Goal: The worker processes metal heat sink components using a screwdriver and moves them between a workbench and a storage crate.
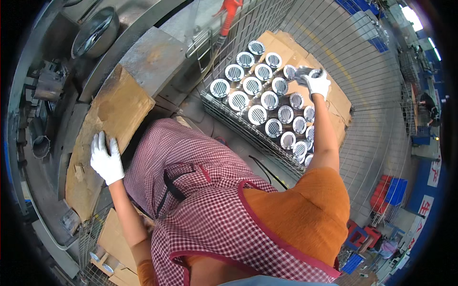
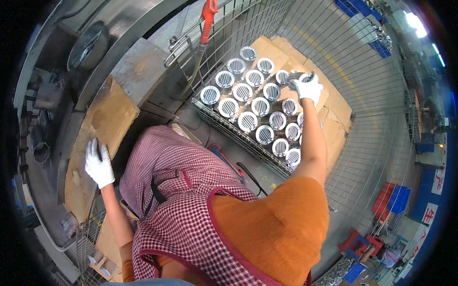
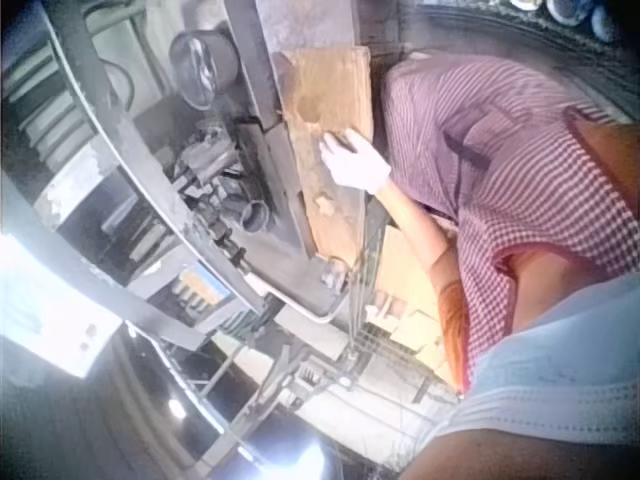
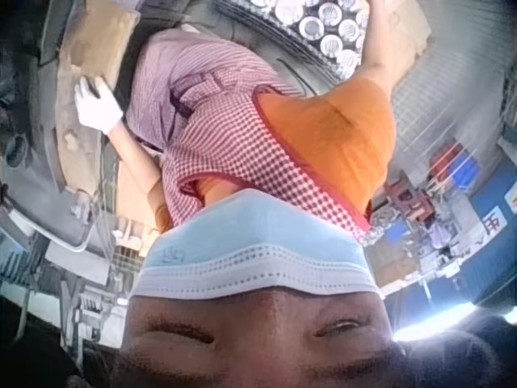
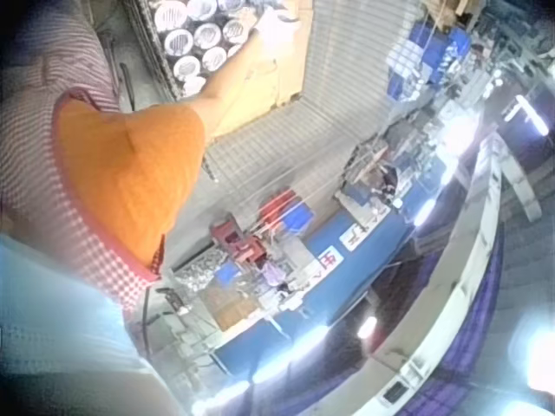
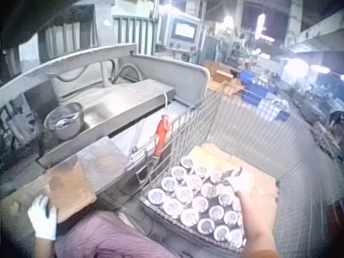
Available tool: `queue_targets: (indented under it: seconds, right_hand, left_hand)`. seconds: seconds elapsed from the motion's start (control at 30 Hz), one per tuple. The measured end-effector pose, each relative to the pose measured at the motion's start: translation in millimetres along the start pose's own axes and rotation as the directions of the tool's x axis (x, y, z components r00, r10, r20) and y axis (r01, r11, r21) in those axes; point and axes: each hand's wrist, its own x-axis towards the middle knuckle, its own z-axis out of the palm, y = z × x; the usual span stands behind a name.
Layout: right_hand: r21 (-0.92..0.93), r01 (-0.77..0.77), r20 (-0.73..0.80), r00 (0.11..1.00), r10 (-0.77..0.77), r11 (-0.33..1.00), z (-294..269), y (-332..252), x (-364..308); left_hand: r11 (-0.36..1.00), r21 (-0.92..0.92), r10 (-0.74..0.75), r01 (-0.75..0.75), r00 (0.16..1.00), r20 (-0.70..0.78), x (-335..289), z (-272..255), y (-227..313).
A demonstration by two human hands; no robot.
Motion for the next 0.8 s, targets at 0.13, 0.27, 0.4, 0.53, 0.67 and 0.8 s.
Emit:
queue_targets:
  seconds: [0.13,0.27,0.4,0.53,0.67,0.8]
  right_hand:
    - [-0.073,-0.221,-0.031,0.975,0.219,0.973,34,40,37]
    - [0.092,-0.373,0.018,0.928,0.373,0.923,104,124,67]
    - [-0.042,-0.381,0.117,0.916,0.383,0.924,123,126,61]
    - [-0.07,-0.3,0.456,0.839,0.298,0.951,158,167,70]
    - [-0.372,-0.183,0.539,0.756,0.372,0.91,152,144,73]
    - [-0.243,-0.082,0.117,0.987,0.113,0.967,102,42,30]
  left_hand:
    - [1.0,-0.019,-0.007,0.007,1.0,-0.021,-1,-4,4]
    - [0.998,-0.032,0.049,-0.05,0.998,-0.04,6,-2,4]
    - [0.999,-0.043,-0.001,0.0,1.0,-0.025,-2,-4,2]
    - [0.995,-0.097,-0.02,0.019,1.0,-0.02,2,-2,4]
    - [0.997,-0.072,-0.019,0.018,1.0,-0.025,5,-1,0]
    - [0.996,-0.057,-0.069,0.07,0.997,0.017,8,-10,2]
